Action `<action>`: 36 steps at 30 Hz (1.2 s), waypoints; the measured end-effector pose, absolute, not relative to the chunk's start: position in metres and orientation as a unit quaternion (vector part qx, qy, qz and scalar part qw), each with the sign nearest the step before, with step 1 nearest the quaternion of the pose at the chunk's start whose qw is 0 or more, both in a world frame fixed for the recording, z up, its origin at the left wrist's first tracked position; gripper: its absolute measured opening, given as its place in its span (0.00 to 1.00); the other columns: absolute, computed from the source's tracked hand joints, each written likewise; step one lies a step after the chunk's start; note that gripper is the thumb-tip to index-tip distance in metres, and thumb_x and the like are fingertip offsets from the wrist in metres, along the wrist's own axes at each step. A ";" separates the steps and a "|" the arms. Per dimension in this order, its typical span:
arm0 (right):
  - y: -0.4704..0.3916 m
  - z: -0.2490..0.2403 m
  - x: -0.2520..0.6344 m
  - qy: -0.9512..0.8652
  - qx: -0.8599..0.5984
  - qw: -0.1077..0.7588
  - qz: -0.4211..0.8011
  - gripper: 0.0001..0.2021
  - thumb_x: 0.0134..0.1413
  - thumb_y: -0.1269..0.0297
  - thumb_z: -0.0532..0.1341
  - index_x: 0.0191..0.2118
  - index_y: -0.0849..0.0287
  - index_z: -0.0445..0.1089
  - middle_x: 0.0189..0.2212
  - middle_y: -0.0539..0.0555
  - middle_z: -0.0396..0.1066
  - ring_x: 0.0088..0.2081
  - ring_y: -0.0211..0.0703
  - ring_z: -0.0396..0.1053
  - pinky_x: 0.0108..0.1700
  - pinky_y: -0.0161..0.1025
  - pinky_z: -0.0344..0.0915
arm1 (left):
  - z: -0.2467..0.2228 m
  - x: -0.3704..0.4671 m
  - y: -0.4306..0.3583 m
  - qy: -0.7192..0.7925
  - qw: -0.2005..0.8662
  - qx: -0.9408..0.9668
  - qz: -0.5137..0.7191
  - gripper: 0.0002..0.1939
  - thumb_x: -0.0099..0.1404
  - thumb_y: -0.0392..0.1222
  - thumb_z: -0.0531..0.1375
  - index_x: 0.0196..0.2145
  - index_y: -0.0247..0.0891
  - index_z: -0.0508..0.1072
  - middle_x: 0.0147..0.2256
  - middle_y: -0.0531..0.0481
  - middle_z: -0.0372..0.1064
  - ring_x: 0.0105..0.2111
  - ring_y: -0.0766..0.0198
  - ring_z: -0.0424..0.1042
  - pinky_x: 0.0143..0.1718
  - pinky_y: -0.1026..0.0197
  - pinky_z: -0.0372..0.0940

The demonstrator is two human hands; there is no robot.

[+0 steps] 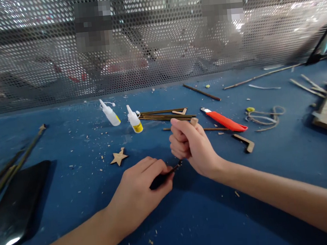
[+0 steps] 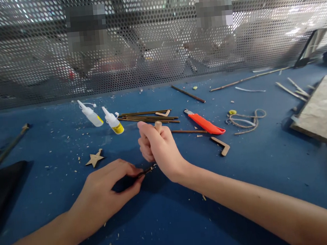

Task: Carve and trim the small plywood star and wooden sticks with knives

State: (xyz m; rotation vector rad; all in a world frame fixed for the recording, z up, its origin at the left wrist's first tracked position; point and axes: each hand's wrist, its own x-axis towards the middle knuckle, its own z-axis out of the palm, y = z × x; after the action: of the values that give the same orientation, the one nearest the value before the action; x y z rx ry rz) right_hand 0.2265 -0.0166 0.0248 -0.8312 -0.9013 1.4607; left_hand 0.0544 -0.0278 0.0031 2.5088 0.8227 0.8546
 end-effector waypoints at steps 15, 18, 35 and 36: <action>-0.009 0.028 0.360 -0.727 -0.670 0.124 -0.089 0.24 0.68 0.50 0.48 0.54 0.65 0.68 0.49 0.71 0.68 0.55 0.65 0.63 0.54 0.57 0.60 | 0.008 0.040 -0.043 0.098 -0.090 0.942 0.308 0.11 0.70 0.26 0.56 0.46 0.29 0.76 0.40 0.43 0.78 0.44 0.57 0.79 0.47 0.57 0.76; -0.016 0.018 0.387 -0.703 -0.705 0.021 -0.087 0.23 0.66 0.49 0.50 0.48 0.65 0.71 0.43 0.69 0.69 0.49 0.65 0.66 0.49 0.55 0.62 | 0.014 0.041 -0.045 0.071 -0.137 0.942 0.299 0.10 0.69 0.25 0.57 0.43 0.28 0.77 0.39 0.42 0.79 0.43 0.58 0.80 0.48 0.60 0.76; -0.067 0.023 0.311 -0.706 -0.605 0.296 0.219 0.13 0.66 0.50 0.54 0.44 0.51 0.69 0.28 0.51 0.74 0.27 0.43 0.71 0.30 0.38 0.68 | 0.003 0.036 -0.034 0.111 -0.112 0.941 0.300 0.16 0.71 0.27 0.54 0.47 0.36 0.79 0.42 0.48 0.80 0.46 0.60 0.79 0.55 0.61 0.73; -0.069 0.022 0.310 -0.716 -0.594 0.295 0.219 0.14 0.67 0.50 0.52 0.46 0.50 0.71 0.31 0.53 0.76 0.30 0.45 0.73 0.33 0.40 0.70 | 0.008 0.036 -0.032 0.111 -0.111 0.952 0.263 0.16 0.71 0.26 0.53 0.47 0.34 0.78 0.43 0.47 0.80 0.46 0.59 0.79 0.54 0.61 0.73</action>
State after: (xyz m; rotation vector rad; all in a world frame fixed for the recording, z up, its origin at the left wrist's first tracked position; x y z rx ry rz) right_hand 0.3101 -0.0689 0.0218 -1.5796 -1.9055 0.5815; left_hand 0.0360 -0.0320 0.0076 3.2210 0.3761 0.8910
